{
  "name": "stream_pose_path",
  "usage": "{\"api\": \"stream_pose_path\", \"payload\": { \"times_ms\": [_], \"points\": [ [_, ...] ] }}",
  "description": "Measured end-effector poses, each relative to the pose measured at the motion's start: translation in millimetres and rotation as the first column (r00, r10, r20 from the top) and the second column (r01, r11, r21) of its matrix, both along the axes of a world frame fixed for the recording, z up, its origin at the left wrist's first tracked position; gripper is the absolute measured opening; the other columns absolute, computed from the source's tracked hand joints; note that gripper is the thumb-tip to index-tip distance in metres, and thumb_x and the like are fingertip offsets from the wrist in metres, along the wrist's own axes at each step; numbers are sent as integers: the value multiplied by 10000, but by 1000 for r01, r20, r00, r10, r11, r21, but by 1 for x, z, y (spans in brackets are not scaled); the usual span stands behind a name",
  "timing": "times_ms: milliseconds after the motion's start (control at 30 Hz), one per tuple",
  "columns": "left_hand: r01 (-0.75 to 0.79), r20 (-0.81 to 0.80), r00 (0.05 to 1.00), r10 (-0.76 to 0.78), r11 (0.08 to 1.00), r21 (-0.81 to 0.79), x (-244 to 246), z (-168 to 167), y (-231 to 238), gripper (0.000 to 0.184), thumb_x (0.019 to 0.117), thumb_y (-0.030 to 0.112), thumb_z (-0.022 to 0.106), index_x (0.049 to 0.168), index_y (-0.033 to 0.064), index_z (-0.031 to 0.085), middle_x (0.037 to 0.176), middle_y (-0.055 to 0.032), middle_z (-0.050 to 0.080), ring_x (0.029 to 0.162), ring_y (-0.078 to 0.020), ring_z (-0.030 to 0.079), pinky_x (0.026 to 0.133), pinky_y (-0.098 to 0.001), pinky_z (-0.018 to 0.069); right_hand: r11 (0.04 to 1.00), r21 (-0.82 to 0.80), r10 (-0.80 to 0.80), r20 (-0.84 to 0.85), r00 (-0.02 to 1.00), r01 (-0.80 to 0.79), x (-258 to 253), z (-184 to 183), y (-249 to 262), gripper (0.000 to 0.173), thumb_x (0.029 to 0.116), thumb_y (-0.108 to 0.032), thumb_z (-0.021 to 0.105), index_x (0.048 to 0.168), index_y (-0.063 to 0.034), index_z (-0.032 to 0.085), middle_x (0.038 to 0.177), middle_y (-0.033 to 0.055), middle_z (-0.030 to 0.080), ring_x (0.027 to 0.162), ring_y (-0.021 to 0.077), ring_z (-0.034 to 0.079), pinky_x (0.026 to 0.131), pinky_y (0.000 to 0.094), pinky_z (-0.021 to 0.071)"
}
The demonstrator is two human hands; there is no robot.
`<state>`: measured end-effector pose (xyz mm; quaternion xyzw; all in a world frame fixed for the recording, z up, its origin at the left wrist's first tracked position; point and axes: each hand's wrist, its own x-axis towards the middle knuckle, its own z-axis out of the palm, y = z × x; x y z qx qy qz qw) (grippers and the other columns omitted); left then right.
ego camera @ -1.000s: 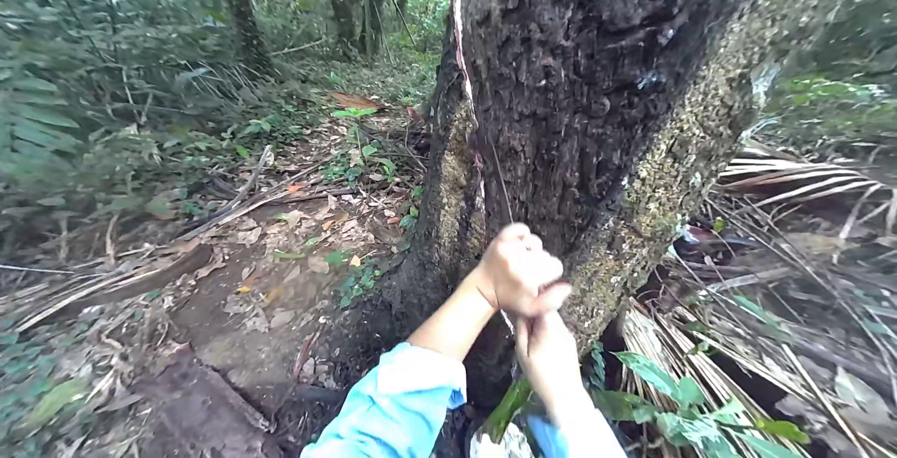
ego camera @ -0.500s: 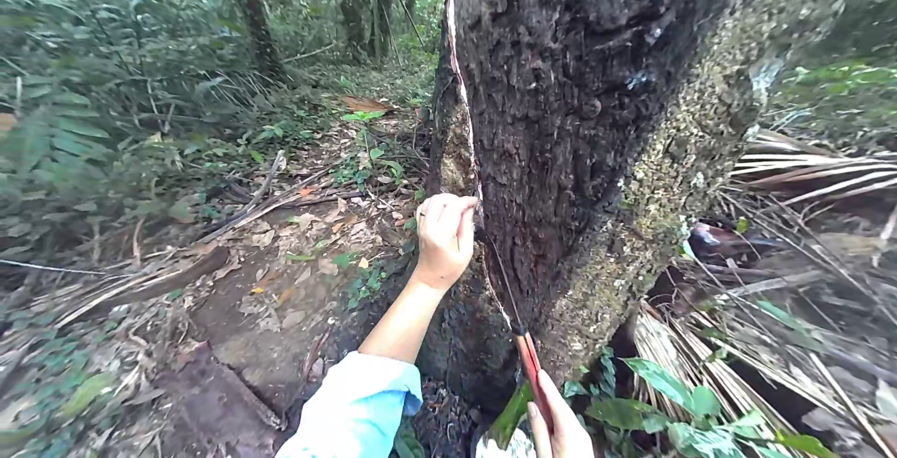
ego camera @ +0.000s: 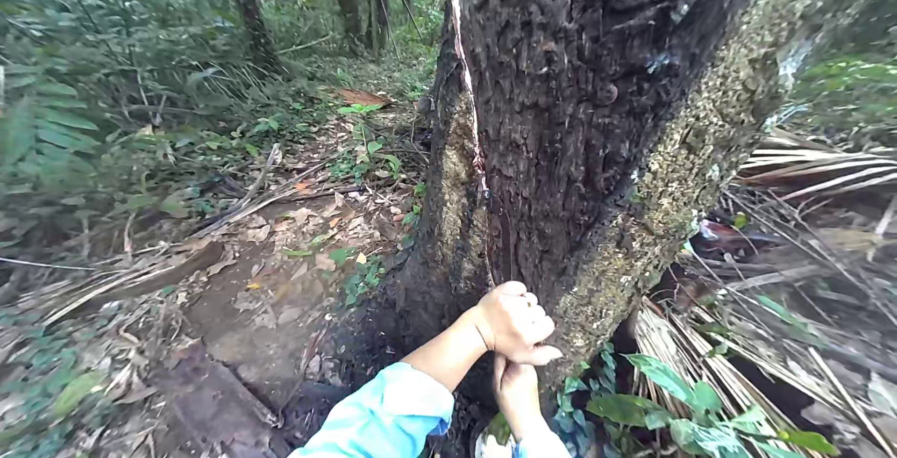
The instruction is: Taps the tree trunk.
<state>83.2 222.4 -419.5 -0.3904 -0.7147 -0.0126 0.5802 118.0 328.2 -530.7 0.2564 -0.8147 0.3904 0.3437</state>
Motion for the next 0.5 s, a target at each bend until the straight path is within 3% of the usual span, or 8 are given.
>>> {"api": "stream_pose_path", "payload": {
  "times_ms": [133,300,433,500],
  "points": [
    [31,-30,999,-30,999,42,-5,15,-6,539,1010,448,399,590,132,519,474,-15,446,485,-196,487,668,-339,434,999,14,-32,-30,999,33,-3,13,-7,254,918,-76,550,1010,134,661,865,250,729,764,383,752,682,478,616],
    [14,-55,998,-7,994,113,-8,-6,3,530,1009,457,405,584,153,497,478,7,417,510,-177,450,716,-314,395,998,52,-39,-33,999,40,-9,0,2,222,874,-49,571,954,125,683,855,258,729,771,401,752,685,492,618],
    [25,-31,999,-23,998,52,-9,13,-2,527,988,457,412,567,152,501,465,3,437,483,-183,473,673,-331,406,997,42,-59,-72,996,62,-9,13,-2,236,900,-79,548,972,109,672,838,231,731,744,353,755,669,434,620],
    [27,-12,1000,-26,997,72,-10,8,0,531,996,453,410,571,147,499,473,-4,437,495,-191,473,680,-333,406,996,63,-55,-50,997,58,-12,10,1,219,894,-68,562,959,106,678,847,238,731,757,370,755,678,460,619]
  ]
}}
